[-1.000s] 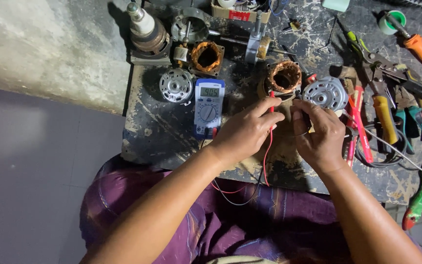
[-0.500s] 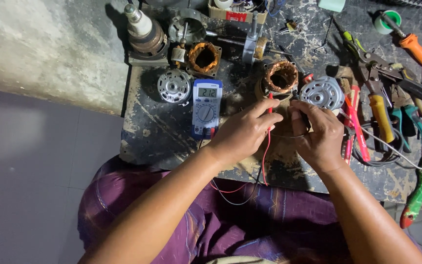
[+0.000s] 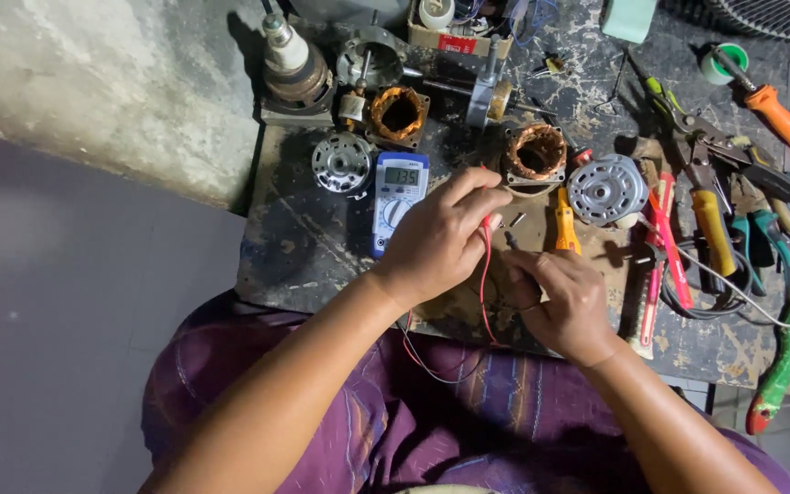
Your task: Testing the electrical continuity and resistance of a motor stator using a digital multimeter on a repair bench.
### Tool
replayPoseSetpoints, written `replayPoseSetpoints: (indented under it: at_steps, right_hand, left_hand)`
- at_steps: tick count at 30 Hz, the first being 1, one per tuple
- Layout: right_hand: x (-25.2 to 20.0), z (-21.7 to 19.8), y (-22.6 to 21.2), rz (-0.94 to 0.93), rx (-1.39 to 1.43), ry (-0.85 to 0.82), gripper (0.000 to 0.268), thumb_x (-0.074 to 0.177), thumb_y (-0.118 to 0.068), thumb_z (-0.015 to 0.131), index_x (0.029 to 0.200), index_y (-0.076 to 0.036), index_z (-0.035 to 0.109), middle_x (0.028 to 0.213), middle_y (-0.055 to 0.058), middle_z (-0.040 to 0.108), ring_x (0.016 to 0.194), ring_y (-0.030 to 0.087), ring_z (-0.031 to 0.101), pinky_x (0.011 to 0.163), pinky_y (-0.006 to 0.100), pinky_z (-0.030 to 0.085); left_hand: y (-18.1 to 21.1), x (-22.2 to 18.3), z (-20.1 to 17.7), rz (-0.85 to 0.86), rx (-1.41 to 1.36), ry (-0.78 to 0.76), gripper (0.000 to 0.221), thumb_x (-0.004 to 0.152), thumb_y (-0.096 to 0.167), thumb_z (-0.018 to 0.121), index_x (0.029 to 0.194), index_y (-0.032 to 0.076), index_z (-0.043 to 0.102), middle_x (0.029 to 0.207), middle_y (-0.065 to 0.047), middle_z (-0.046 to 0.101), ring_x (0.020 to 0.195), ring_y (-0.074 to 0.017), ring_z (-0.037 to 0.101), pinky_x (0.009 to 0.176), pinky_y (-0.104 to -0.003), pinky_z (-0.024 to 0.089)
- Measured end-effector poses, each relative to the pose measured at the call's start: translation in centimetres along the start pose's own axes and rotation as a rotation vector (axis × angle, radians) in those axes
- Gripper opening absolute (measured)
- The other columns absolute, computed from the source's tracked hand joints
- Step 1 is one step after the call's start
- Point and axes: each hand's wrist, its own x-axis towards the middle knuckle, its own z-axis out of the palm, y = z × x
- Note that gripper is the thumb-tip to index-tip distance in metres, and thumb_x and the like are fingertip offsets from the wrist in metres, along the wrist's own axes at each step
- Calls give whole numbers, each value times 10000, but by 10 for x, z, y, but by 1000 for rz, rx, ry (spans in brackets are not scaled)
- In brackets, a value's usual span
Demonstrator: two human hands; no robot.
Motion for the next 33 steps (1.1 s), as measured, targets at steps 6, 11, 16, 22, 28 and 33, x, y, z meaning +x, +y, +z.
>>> replayPoseSetpoints:
  at_steps: [6, 11, 16, 22, 28, 33]
  right_hand:
    - [4, -10, -10, -35, 15, -31, 148, 893, -48, 726, 1037, -53, 760, 745, 116, 691, 693, 392, 698, 635, 465, 555]
    - [2, -15, -5, -14, -5, -14, 162, 887, -49, 747, 1049, -52, 763, 759, 126, 705, 695, 394, 699, 650, 470, 555]
    - [2, -17, -4, -20, -16, -9, 166, 886, -41, 739, 1049, -58, 767, 751, 125, 711, 677, 389, 700, 659, 464, 559]
    - [8, -23, -9, -21, -21, -12, 178, 891, -59, 732, 1063, -80, 769, 754, 114, 712, 685, 389, 702, 663, 465, 562]
    - [16, -29, -11, -1, -81, -4, 188, 887, -78, 744, 1074, -69, 754, 708, 122, 675, 646, 383, 680, 654, 464, 554]
    - [16, -31, -13, 8, -85, -13, 239, 861, -86, 775, 1095, -52, 739, 722, 134, 674, 644, 397, 676, 655, 482, 550]
  left_hand:
    - [10, -10, -11, 6, 0, -79, 154, 973, 107, 622, 1113, 61, 667, 1133, -118, 604, 1045, -325, 697, 852, -401, 614]
    - [12, -23, 5, 95, -37, -173, 132, 912, 79, 669, 1033, 28, 683, 1076, -128, 621, 1000, -353, 701, 810, -431, 618]
    - [28, -28, 4, 179, 13, -220, 164, 868, 104, 689, 1009, 22, 665, 1057, -145, 622, 966, -388, 685, 792, -469, 615]
    - [34, -27, -1, 151, 13, -247, 214, 864, 214, 635, 1002, 50, 647, 1088, -127, 627, 979, -360, 683, 809, -459, 589]
    - [31, -29, 6, 158, -16, -285, 254, 884, 265, 611, 1017, 51, 643, 1073, -131, 627, 971, -364, 685, 800, -464, 587]
    - [16, -41, 37, 230, 144, -243, 126, 923, 254, 620, 971, 137, 616, 1009, -32, 592, 930, -270, 683, 772, -367, 579]
